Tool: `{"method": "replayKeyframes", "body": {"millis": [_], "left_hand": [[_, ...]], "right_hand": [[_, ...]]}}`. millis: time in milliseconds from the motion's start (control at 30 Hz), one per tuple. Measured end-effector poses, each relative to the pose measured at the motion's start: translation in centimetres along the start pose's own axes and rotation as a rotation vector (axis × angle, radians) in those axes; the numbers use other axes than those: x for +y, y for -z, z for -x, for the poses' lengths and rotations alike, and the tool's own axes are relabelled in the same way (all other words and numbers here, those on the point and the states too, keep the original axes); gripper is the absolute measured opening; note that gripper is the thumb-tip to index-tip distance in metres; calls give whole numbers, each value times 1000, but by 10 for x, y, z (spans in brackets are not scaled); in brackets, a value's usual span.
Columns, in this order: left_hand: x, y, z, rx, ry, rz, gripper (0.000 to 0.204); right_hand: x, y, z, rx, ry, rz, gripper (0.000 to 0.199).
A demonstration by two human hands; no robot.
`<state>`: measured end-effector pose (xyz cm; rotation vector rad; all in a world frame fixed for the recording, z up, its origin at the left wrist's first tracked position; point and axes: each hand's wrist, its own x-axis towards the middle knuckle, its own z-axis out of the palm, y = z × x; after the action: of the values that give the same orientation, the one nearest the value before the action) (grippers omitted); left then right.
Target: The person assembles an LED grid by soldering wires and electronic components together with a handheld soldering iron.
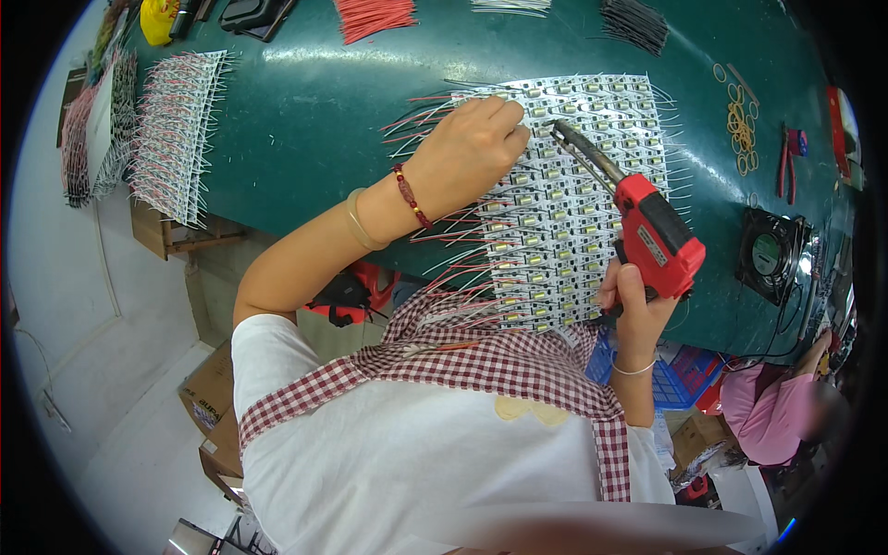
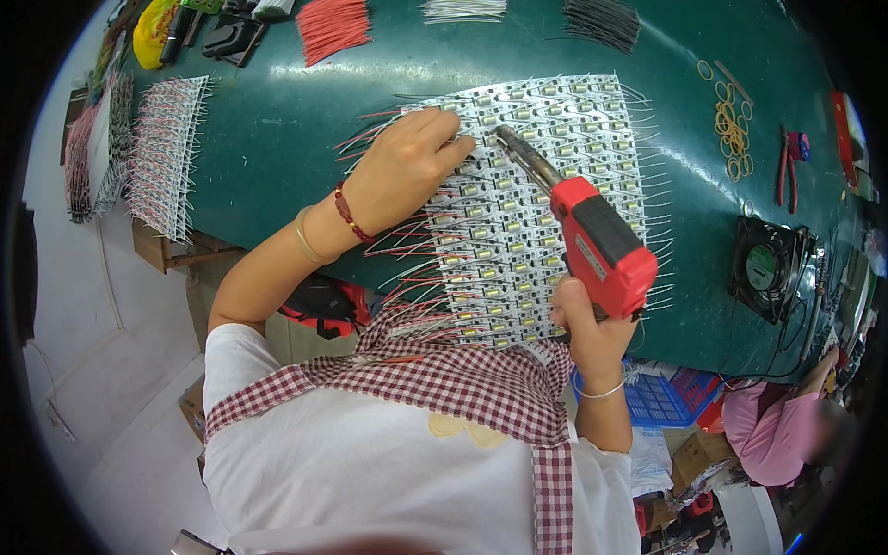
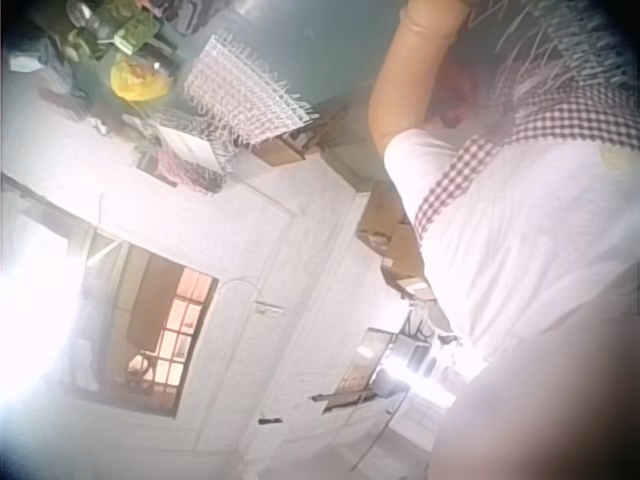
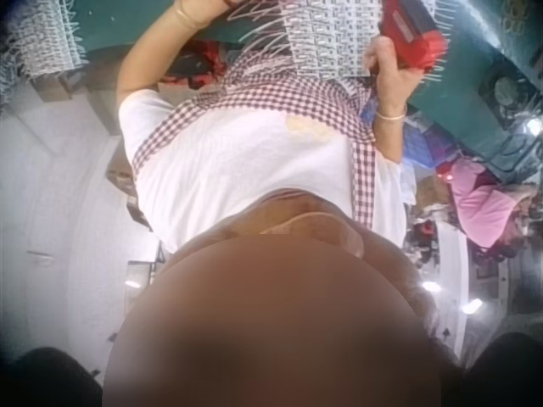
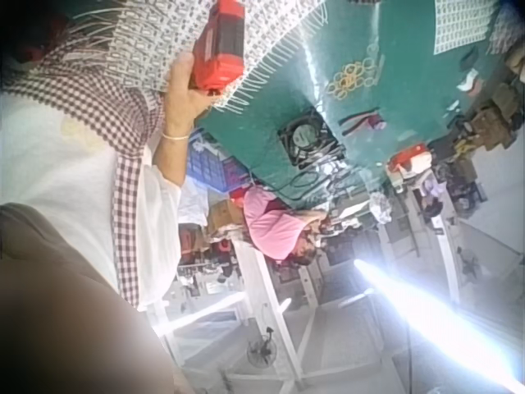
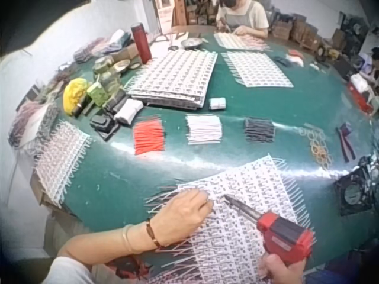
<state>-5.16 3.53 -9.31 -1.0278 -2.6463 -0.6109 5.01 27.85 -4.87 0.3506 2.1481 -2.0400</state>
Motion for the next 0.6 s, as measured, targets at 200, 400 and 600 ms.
{"method": "replayKeyframes", "body": {"millis": [200,400,600], "left_hand": [[1,2,-1,-33,-11,-62,20],[3,5,-4,76,-65,-119,20],[17,3,6,22,-45,-31,19]], "right_hand": [[-7,2,0,-50,39,-141,12],[0,6,5,-50,42,-86,47],[6,12,14,-64,-38,-41,39]]}}
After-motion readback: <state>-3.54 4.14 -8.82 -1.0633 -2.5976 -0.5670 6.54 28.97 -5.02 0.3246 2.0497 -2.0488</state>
